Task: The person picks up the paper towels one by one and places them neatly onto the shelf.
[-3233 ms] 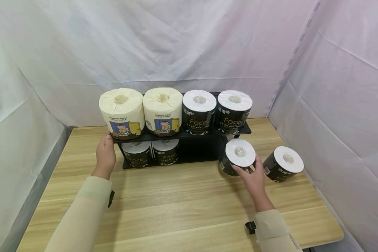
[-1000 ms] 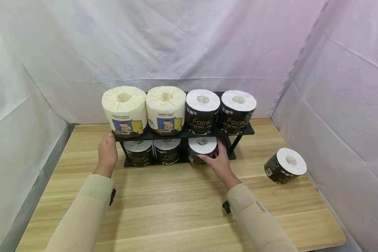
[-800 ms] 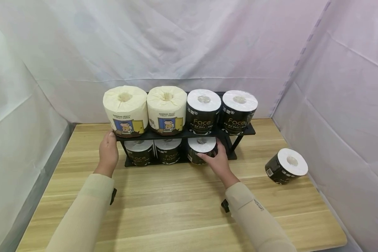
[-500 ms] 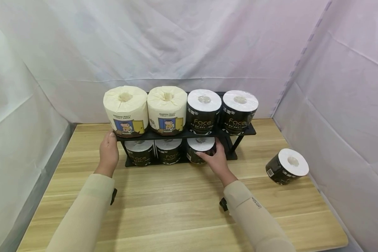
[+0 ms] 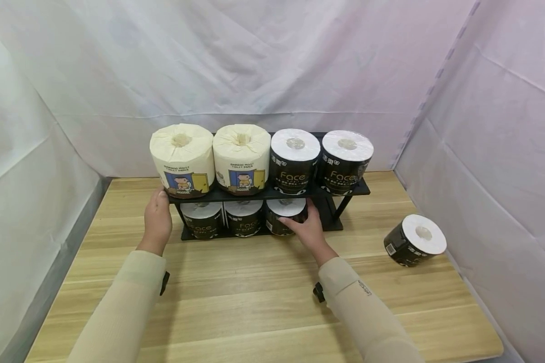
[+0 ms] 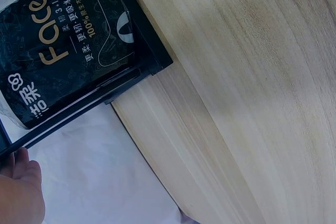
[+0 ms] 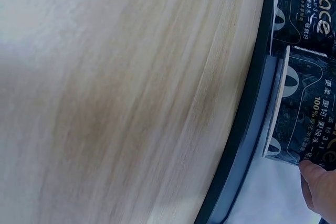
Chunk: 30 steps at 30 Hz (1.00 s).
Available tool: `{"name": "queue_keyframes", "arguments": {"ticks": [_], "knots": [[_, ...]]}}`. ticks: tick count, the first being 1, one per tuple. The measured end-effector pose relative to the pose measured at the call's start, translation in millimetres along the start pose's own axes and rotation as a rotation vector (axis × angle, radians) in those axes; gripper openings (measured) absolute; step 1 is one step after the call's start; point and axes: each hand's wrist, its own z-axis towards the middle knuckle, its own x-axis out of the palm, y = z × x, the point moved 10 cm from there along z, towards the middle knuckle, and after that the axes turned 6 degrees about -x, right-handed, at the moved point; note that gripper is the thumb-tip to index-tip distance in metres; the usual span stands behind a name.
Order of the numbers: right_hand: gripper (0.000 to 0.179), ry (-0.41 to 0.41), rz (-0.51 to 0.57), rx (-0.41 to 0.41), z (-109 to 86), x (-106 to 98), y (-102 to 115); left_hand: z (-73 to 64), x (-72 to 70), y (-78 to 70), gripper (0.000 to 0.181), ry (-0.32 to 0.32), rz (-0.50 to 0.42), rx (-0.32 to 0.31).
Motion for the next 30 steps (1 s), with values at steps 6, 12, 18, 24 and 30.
{"name": "queue_keyframes", "arguments": {"ticks": [6,12,18,24,30], "knots": [[0.094,0.014,0.010,0.019,0.4,3,2,0.5,0.1,0.8,0.063,0.001,0.011,0.002],[0.090,0.031,0.028,0.010,0.2,5,13,-0.4,0.4,0.4,0.062,0.008,0.010,0.007],[0.092,-0.011,-0.019,0.002,5.0,6,-6,0.0,-0.7,-0.2,0.062,-0.003,0.014,0.004],[0.093,-0.024,-0.054,0.018,5.0,6,-8,0.8,-0.3,1.5,0.060,-0.001,0.010,-0.011],[0.093,-0.027,-0.042,0.002,6.4,8,-7,1.6,-0.6,3.2,0.060,-0.004,0.015,-0.020]]}}
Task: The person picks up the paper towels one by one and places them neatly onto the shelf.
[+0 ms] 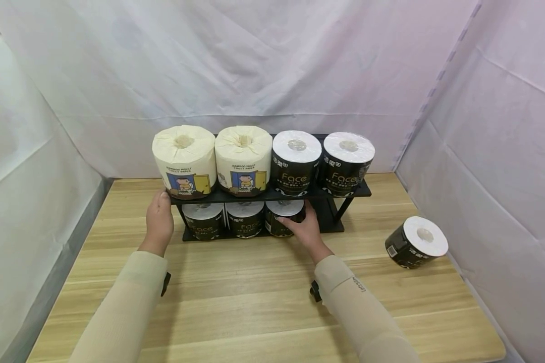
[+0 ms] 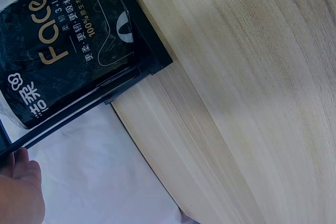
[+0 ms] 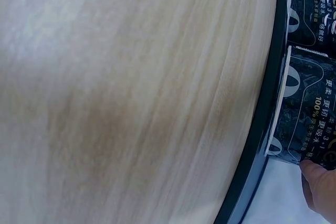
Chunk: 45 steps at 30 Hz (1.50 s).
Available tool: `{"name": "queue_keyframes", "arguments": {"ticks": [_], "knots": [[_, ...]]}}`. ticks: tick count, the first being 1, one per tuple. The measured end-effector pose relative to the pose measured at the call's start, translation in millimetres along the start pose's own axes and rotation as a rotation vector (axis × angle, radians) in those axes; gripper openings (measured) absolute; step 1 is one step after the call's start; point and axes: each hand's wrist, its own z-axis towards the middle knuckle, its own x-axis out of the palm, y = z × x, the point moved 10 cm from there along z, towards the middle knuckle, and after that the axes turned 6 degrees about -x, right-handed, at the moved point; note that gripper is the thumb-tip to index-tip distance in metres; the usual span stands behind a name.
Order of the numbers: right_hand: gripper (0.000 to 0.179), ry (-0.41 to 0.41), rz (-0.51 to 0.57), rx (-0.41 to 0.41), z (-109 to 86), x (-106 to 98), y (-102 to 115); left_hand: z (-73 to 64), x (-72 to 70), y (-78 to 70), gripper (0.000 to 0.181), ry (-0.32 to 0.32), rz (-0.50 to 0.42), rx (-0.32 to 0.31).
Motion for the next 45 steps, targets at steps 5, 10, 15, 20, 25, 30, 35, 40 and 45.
{"name": "queue_keyframes", "arguments": {"ticks": [5,10,15,20,25,30,35,40,45], "knots": [[0.094,-0.005,-0.019,0.023,0.2,1,-3,-0.4,0.0,-0.3,0.060,-0.002,0.010,-0.003],[0.094,-0.003,-0.031,0.064,0.9,3,-8,-0.5,-0.2,-0.5,0.060,-0.005,0.013,-0.007],[0.094,0.006,-0.022,0.062,2.2,5,-11,-0.6,-0.2,-1.1,0.059,-0.007,0.013,0.000],[0.094,0.009,-0.029,0.064,2.8,5,-12,-0.9,-0.2,-1.8,0.058,-0.009,0.013,0.005],[0.093,0.009,-0.019,0.041,3.3,5,-10,-0.8,0.0,-2.1,0.059,-0.006,0.018,0.011],[0.092,0.010,-0.021,0.043,3.2,5,-10,-0.3,0.2,-1.7,0.059,-0.007,0.022,0.011],[0.093,0.015,-0.034,0.052,2.9,5,-10,-0.2,0.1,-1.5,0.059,-0.011,0.018,0.013],[0.094,0.026,-0.047,0.049,3.3,6,-10,-0.1,0.0,-1.2,0.059,-0.014,0.018,0.009],[0.095,0.039,-0.051,0.035,3.9,6,-6,-0.6,0.1,-1.2,0.061,-0.004,0.014,0.012]]}}
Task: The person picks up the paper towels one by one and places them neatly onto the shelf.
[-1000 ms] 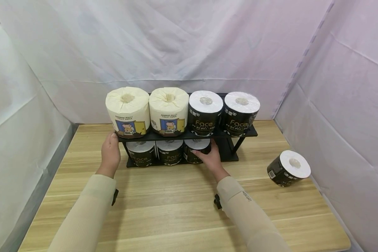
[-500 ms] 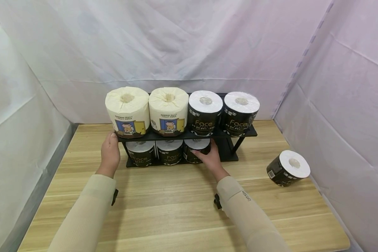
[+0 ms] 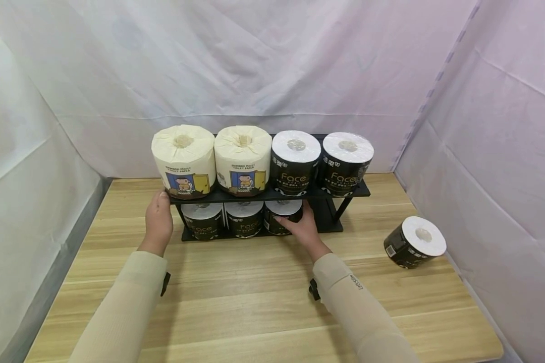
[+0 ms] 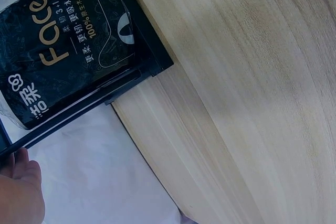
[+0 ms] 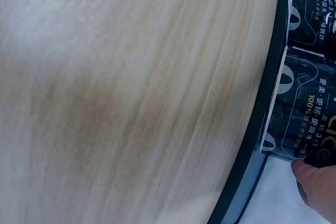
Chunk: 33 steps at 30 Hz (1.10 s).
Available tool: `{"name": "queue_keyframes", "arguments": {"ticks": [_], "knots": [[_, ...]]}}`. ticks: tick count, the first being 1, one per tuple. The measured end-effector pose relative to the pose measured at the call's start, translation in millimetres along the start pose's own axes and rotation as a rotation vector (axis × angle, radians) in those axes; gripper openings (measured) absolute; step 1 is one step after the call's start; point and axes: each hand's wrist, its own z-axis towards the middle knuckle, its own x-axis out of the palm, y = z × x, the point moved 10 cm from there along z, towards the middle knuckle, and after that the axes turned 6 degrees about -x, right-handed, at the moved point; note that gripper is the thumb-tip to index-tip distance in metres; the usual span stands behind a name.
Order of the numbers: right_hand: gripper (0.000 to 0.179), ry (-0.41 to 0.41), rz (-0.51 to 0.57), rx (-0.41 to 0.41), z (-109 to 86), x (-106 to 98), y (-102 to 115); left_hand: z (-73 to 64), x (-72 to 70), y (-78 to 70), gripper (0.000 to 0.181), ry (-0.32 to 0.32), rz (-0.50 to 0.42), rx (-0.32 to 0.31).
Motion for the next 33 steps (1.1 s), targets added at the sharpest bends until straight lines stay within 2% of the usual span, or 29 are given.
{"name": "queue_keyframes", "arguments": {"ticks": [10,16,20,26,33], "knots": [[0.101,0.007,-0.018,-0.004,-3.4,-4,4,-1.6,-0.2,-2.0,0.060,-0.003,0.002,0.006],[0.092,0.002,-0.009,-0.097,-6.2,-10,14,-2.1,-1.1,-1.0,0.060,-0.002,-0.004,-0.007],[0.086,0.008,0.011,-0.086,-9.2,-16,15,-1.9,-1.6,1.6,0.061,0.000,-0.004,-0.019],[0.084,-0.003,-0.085,-0.003,-19.6,-27,16,-1.1,-2.4,4.6,0.060,-0.007,0.000,-0.029],[0.076,-0.042,-0.150,-0.064,-28.9,-46,27,-1.1,-1.4,3.1,0.059,-0.010,-0.025,-0.034]]}}
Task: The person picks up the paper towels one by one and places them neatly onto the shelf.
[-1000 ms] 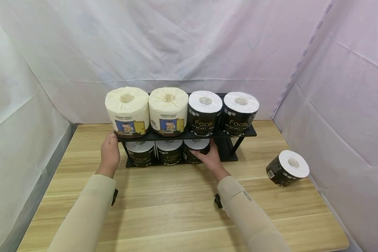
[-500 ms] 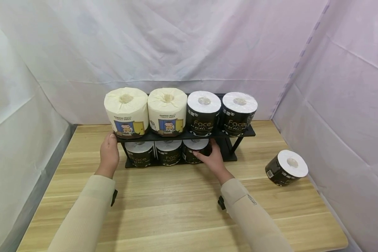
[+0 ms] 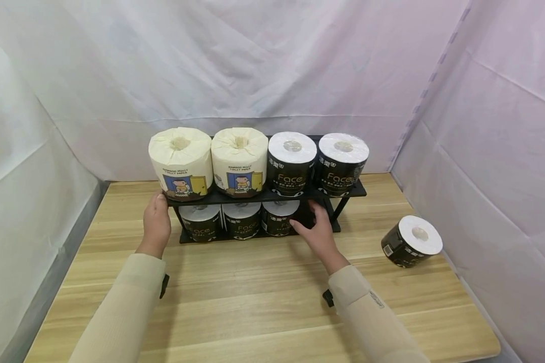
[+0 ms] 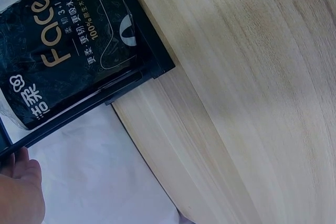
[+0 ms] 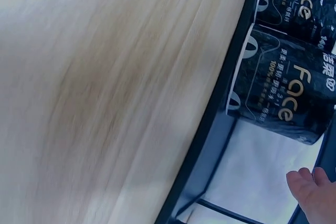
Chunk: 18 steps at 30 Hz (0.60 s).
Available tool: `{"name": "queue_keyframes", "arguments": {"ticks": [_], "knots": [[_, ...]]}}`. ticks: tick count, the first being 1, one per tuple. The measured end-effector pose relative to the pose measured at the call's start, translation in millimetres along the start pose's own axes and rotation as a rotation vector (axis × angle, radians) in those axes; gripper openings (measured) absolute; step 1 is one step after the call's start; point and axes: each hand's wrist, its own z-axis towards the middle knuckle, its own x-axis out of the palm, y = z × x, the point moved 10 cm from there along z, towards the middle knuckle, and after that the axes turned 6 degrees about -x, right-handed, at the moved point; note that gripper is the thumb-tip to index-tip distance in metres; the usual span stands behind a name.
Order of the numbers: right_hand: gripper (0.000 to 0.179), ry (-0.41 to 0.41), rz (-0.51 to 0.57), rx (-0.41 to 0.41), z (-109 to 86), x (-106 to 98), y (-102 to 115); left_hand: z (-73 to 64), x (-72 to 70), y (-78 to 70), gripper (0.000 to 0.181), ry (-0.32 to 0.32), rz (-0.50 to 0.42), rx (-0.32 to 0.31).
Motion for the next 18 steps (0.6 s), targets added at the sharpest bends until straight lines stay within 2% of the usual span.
{"name": "queue_keyframes", "arguments": {"ticks": [8,18], "knots": [[0.078,-0.024,-0.031,-0.055,-11.0,-19,7,-0.8,1.3,-0.4,0.061,0.013,0.009,0.007],[0.082,0.006,-0.115,-0.013,-31.4,-31,2,1.9,-1.0,-0.5,0.062,-0.018,0.043,0.025]]}}
